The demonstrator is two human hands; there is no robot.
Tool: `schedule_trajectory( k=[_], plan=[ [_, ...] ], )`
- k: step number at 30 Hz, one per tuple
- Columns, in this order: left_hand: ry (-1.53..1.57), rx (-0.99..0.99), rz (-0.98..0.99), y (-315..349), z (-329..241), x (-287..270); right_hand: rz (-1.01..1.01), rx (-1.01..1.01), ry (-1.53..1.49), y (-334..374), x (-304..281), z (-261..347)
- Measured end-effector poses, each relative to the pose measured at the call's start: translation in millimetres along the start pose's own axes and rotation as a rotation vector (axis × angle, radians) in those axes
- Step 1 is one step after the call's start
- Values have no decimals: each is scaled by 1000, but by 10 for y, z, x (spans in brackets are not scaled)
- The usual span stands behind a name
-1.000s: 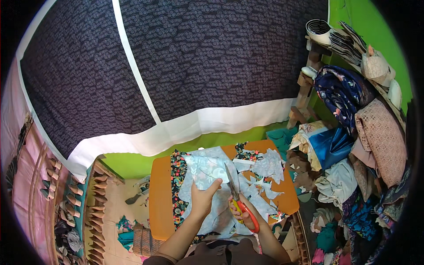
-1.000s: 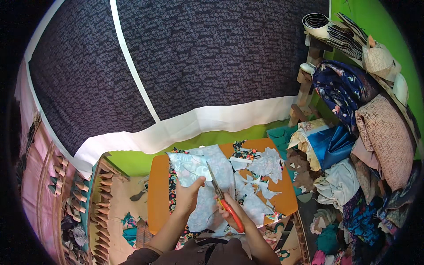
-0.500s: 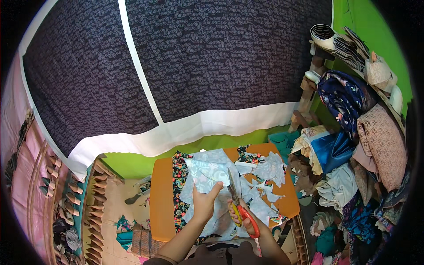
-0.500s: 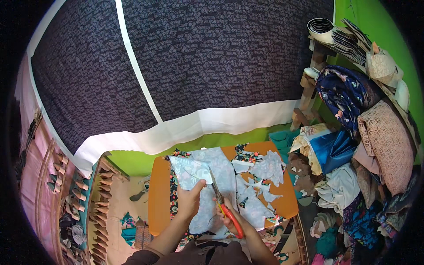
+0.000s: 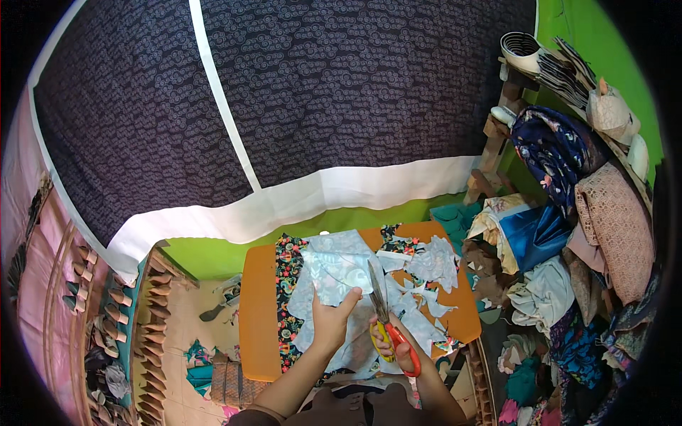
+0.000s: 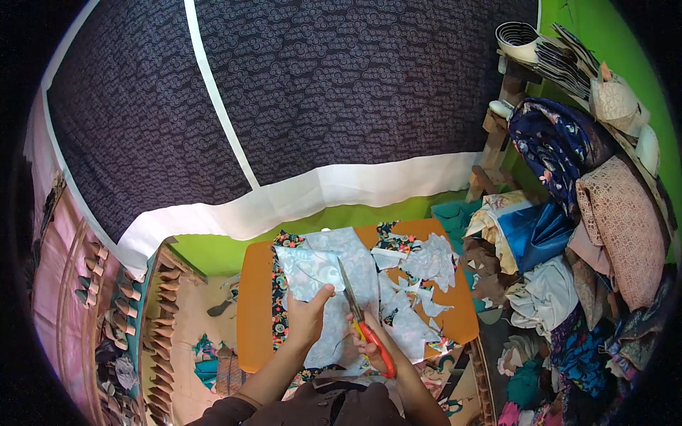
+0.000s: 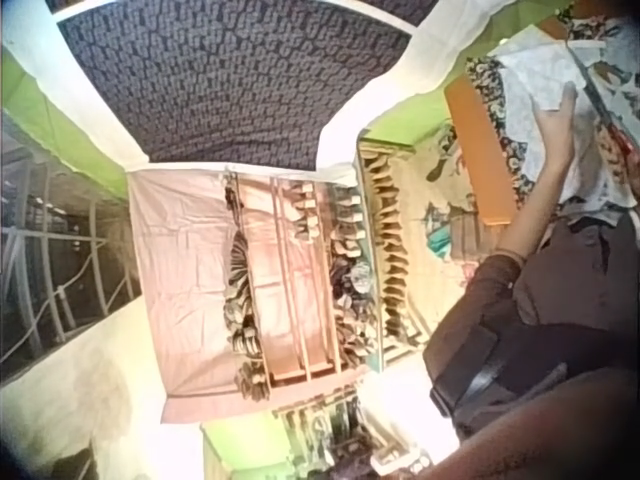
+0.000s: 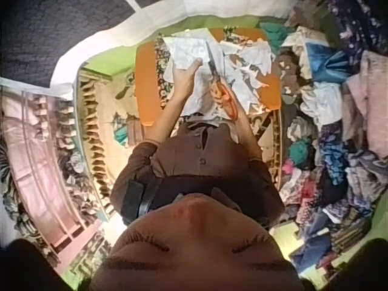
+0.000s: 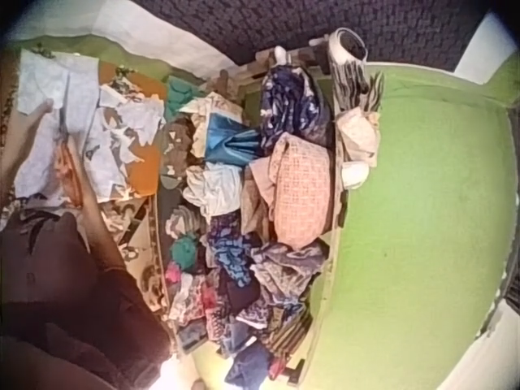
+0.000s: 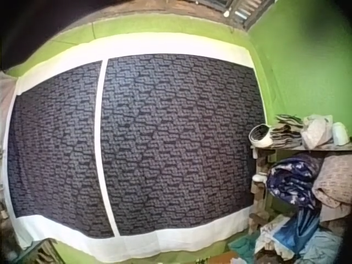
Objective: Cutting out shapes from a light blue floral fabric using a pair of red and yellow scissors.
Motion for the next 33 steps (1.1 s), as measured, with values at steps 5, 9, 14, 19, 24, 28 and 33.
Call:
schedule_trajectory(
  k=[5, 9, 14, 19, 24, 28, 33],
  plan=[
    [-9, 24, 0, -15, 43, -58, -97, 93, 91, 60, 49, 58],
    [28, 45, -14, -5, 6, -58, -173, 173, 28, 78, 12, 39],
    [-27, 39, 41, 14, -34, -25, -30, -25, 167, 99, 44, 32],
    [-177, 61, 145, 17, -25, -15, -52, -86, 147, 69, 13, 10],
    [-149, 46, 115, 5, -12, -34, -107, -33, 135, 98, -17, 44],
    [-125, 15, 100, -6, 14, -67, -82, 11, 242, 133, -35, 54],
    [-232, 35, 142, -4, 24, -47, -94, -6, 233, 121, -54, 14]
  ],
)
Point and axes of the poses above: each hand's wrist, its own y-axis away from the middle knuckle, its own x-axis out of the palm, z = x × y, the point moved 5 cm from there along -y, towards the middle knuckle, and after that the axes turned 14 degrees about -y, right-handed, at the moved point
